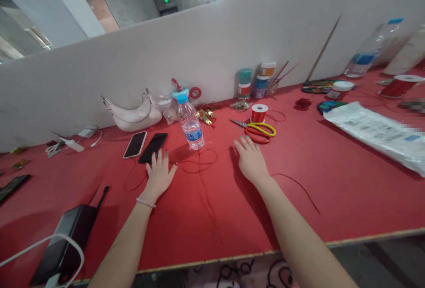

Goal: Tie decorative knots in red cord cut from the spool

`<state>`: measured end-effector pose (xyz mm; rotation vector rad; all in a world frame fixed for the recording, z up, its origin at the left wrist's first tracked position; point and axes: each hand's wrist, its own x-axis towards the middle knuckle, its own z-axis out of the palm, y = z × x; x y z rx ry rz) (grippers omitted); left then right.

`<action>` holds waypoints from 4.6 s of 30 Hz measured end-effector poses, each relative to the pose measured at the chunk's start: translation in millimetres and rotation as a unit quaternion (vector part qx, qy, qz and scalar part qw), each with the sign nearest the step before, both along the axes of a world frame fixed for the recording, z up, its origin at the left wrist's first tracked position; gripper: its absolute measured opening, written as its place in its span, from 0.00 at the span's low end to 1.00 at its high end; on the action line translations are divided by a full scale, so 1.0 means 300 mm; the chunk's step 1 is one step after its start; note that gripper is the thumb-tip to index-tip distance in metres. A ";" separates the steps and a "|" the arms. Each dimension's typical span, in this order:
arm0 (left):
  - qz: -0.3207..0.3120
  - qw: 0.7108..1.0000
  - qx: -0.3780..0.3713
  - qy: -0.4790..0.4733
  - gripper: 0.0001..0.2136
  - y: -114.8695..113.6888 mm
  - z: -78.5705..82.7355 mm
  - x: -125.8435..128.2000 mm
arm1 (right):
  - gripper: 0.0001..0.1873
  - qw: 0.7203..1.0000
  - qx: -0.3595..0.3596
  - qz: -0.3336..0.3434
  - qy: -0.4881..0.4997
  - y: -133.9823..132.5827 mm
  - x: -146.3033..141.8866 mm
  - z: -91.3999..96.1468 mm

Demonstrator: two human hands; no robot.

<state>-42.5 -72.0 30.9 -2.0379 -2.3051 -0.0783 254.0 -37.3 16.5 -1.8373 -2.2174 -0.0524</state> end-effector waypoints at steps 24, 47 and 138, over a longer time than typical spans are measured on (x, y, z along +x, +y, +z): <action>-0.020 0.999 -0.049 0.009 0.30 -0.021 -0.014 0.030 | 0.29 0.995 -0.074 0.040 -0.047 -0.021 -0.069 0.002; -0.254 0.966 -0.048 -0.024 0.25 -0.035 0.009 0.109 | 0.31 0.991 -0.057 0.123 -0.012 -0.062 -0.114 -0.011; -0.214 0.957 0.074 -0.180 0.19 -0.065 0.034 0.156 | 0.12 0.972 -0.002 0.095 0.215 -0.041 -0.123 0.025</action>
